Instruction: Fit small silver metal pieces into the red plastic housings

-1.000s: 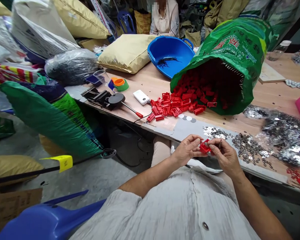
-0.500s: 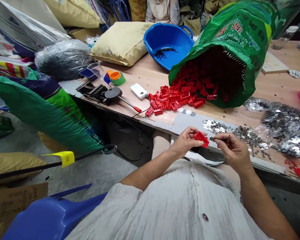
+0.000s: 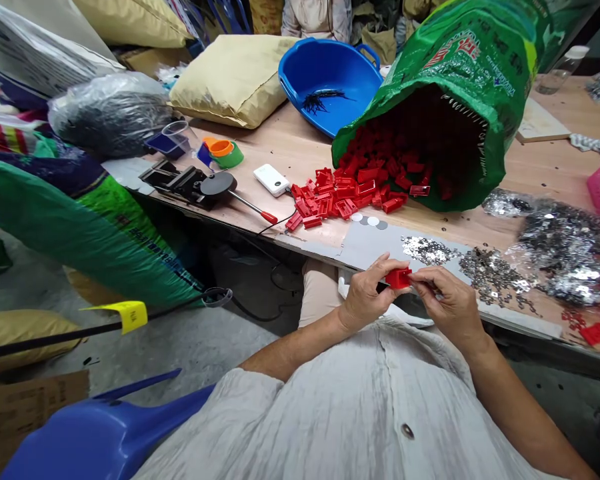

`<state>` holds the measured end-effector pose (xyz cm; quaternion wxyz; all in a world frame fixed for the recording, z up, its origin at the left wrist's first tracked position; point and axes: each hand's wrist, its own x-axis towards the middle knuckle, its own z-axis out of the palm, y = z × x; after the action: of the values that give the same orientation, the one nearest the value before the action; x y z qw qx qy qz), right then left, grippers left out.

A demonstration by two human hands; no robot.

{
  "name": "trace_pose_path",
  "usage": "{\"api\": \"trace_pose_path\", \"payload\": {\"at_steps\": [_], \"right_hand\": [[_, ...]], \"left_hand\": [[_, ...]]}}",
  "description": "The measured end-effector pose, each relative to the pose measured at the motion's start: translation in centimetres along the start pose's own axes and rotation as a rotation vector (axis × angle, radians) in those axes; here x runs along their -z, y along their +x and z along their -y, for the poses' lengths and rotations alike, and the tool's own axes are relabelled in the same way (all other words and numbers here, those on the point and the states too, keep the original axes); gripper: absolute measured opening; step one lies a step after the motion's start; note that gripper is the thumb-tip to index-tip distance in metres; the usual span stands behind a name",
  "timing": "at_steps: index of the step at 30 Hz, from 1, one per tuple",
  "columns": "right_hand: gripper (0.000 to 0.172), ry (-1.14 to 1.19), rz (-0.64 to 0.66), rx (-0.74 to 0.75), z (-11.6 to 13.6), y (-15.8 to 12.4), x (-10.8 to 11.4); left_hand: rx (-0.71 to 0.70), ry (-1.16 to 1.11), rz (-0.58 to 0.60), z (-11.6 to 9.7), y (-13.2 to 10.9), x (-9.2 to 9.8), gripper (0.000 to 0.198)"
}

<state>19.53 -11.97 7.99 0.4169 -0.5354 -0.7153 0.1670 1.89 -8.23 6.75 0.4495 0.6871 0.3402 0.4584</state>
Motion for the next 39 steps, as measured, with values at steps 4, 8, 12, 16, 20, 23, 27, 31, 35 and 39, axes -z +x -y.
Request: {"api": "trace_pose_path", "payload": {"at_steps": [4,8,12,16,20,23,27,31,35,39], "right_hand": [[0.013,0.047,0.001,-0.011,0.2,0.0,-0.4],[0.017,0.178,0.083,-0.096,-0.1,-0.1,0.1],[0.023,0.289,0.110,-0.263,-1.1,-0.3,1.0],[0.023,0.280,0.084,-0.399,-1.8,-0.4,1.0],[0.023,0.343,0.113,-0.427,-1.7,-0.2,0.2],[0.025,0.450,0.141,-0.447,-1.6,0.0,-0.2],[0.028,0.550,0.162,-0.474,-1.6,0.1,-0.3],[0.030,0.584,0.162,-0.516,-1.5,0.0,-0.1],[0.030,0.598,0.179,-0.505,-1.5,0.0,-0.4],[0.034,0.626,0.196,-0.507,-1.8,-0.2,-1.1]], "left_hand": [[-0.066,0.025,-0.019,-0.1,-0.1,-0.2,0.029],[-0.121,-0.008,-0.075,0.4,-0.4,-0.4,0.031],[-0.102,-0.020,-0.077,0.7,-0.6,-0.4,0.031],[-0.050,-0.016,-0.058,0.6,-0.7,-0.4,0.030],[-0.072,-0.014,-0.043,0.5,-0.7,-0.5,0.030],[-0.100,-0.013,-0.037,0.6,-0.8,-0.6,0.029],[-0.072,-0.003,-0.012,0.6,-0.7,-0.6,0.029],[-0.071,-0.013,0.002,0.3,-0.6,-0.4,0.028],[-0.068,-0.015,0.054,0.2,-0.6,-0.5,0.026],[-0.065,0.031,0.099,0.8,-1.0,-0.6,0.024]]}}
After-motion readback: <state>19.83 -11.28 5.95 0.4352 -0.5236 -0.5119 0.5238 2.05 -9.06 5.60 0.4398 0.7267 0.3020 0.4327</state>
